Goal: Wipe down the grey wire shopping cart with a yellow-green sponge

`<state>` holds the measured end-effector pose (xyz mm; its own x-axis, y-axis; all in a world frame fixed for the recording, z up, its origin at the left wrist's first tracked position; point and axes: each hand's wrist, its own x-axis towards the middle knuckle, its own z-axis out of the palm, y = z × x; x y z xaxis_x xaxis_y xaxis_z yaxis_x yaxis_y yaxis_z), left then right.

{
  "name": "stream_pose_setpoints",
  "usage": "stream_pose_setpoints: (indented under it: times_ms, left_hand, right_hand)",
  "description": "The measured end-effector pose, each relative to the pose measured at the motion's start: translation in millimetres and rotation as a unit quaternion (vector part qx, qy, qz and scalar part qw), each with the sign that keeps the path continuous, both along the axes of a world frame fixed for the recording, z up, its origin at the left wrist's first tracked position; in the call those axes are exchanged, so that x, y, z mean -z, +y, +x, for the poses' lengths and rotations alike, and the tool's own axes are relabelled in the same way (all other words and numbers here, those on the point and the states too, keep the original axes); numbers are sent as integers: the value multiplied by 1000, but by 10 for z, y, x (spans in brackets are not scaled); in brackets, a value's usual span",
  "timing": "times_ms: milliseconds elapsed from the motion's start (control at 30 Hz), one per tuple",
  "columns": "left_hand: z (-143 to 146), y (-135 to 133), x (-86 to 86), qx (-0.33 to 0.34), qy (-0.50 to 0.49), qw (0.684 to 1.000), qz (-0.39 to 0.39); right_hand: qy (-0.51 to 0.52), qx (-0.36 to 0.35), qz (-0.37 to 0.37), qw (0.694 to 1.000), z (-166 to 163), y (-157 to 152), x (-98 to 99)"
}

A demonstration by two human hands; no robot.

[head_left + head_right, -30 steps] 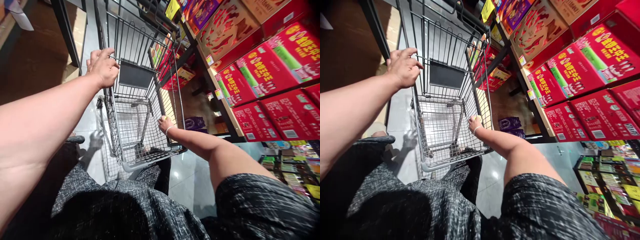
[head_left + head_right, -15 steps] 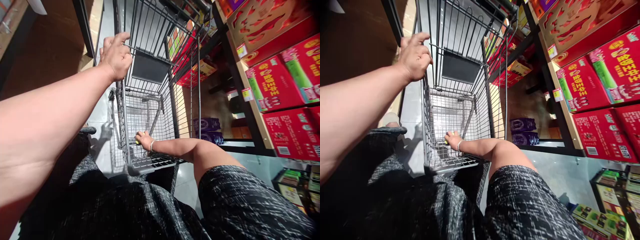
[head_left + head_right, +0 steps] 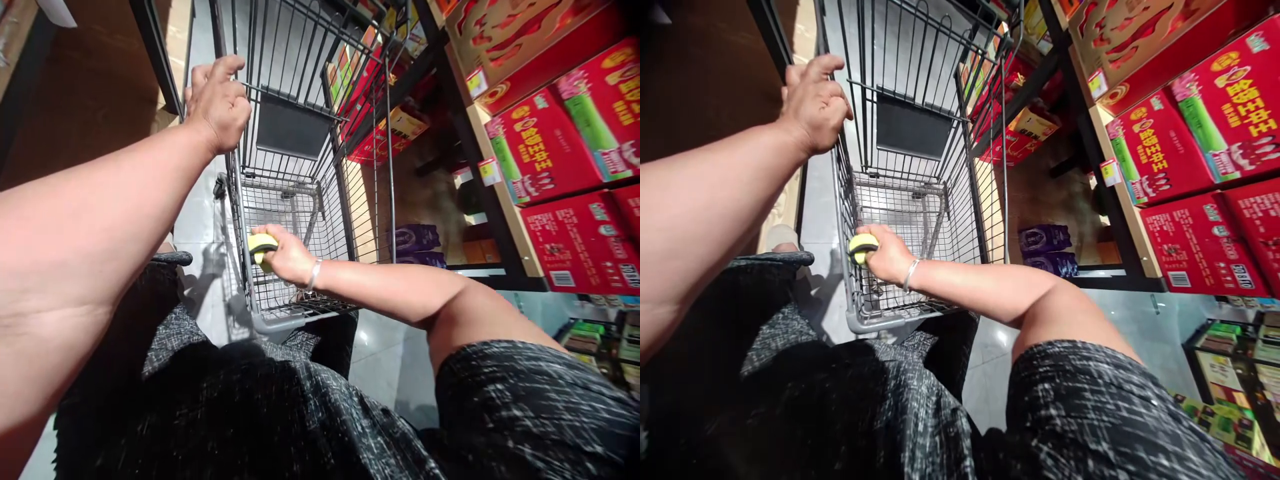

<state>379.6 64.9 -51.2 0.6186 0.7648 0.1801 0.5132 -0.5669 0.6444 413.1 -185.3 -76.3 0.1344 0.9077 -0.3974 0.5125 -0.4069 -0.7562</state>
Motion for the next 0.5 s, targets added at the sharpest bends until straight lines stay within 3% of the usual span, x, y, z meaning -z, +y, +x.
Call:
stream_pose_setpoints:
  times_ms: [100, 167, 267, 333, 400, 500]
  left_hand:
    - [-2, -16, 5, 1, 20, 1000, 6]
    - [-3, -25, 22, 0, 18, 1000, 20]
    - [-9, -35, 47, 2, -3, 1000, 27]
    - [-15, -44, 55, 5, -14, 1000, 22]
    - [-19, -58, 56, 13, -23, 1000, 16]
    - [-16, -74, 60, 12, -26, 1000, 12]
  right_hand:
    - [-34, -21, 83, 996, 28, -65, -310]
    - [-78, -52, 108, 990, 46, -134, -233]
    - [-123, -155, 75, 977, 148, -225, 252]
    - [-139, -278, 22, 950, 255, -263, 649]
    - [-147, -416, -33, 897, 348, -288, 965]
    - [-130, -558, -104, 813, 419, -334, 1195]
